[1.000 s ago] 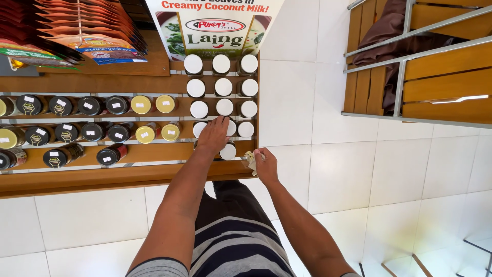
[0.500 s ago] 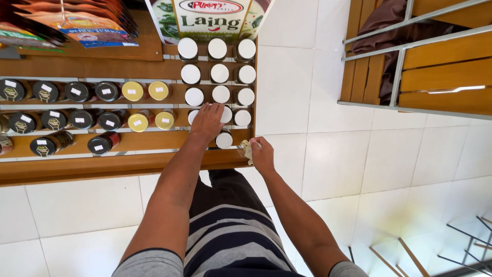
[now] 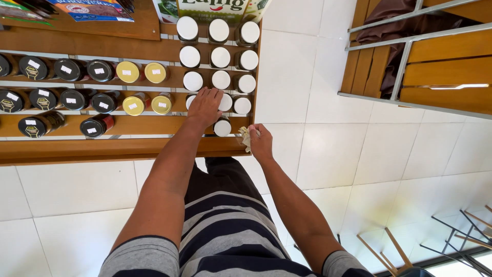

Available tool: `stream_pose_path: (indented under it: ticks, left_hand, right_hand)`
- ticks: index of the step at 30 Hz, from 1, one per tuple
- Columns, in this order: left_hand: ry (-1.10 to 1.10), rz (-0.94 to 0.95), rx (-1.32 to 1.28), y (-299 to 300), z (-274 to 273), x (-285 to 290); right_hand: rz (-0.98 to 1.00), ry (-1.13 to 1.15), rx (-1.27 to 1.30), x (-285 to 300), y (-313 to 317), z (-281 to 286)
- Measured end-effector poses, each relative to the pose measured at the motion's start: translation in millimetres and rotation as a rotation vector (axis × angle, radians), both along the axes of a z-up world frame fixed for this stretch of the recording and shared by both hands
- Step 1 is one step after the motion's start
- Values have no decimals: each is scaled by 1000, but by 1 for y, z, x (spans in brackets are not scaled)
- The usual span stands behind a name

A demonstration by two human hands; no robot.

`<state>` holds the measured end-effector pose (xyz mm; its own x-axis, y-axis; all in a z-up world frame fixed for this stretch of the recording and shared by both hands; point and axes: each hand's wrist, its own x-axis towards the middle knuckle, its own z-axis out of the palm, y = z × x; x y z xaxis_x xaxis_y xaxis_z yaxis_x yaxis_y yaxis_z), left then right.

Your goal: Pick up jars from a display shelf and wipe them with a cloth to clean them.

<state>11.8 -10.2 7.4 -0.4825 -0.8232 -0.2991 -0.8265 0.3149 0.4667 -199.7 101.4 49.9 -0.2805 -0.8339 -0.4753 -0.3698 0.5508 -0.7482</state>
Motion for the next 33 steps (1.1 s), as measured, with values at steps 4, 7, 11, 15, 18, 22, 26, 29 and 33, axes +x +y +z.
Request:
stream_pose_path:
  ticks: [4,7,11,15,18,22,26,29,33]
  left_hand:
    - [-1,-7,78,-1,-1,1]
    - [-15,-14,58,-1,-14,5]
    - [-6,19,73,2,-6,7]
    - [-24,29,62,-1,8,1]
    - [-29,31,0,3,-5,-3]
    - [3,53,-1,1,-10,-3]
    - [-31,43,14,-1,-4,-2]
    - [-49,29,52,-2,0,-3]
    - [-69,0,74,-3,-3,1]
  right_hand:
    - [-1,12,6,-1,0,0]
    - [-10,-13,32,-1,-6,1]
    - [13,-8,19,-1,-6,-3]
    - [73,52,17,-1,-13,-1]
    - [125,112,41,-2,-16,0]
    - [155,192,171,1,-26,12]
    - [250,303,211,-2,-27,2]
    - [288,337,150,-6,-22,-6]
    - [252,266,193,-3,-22,1]
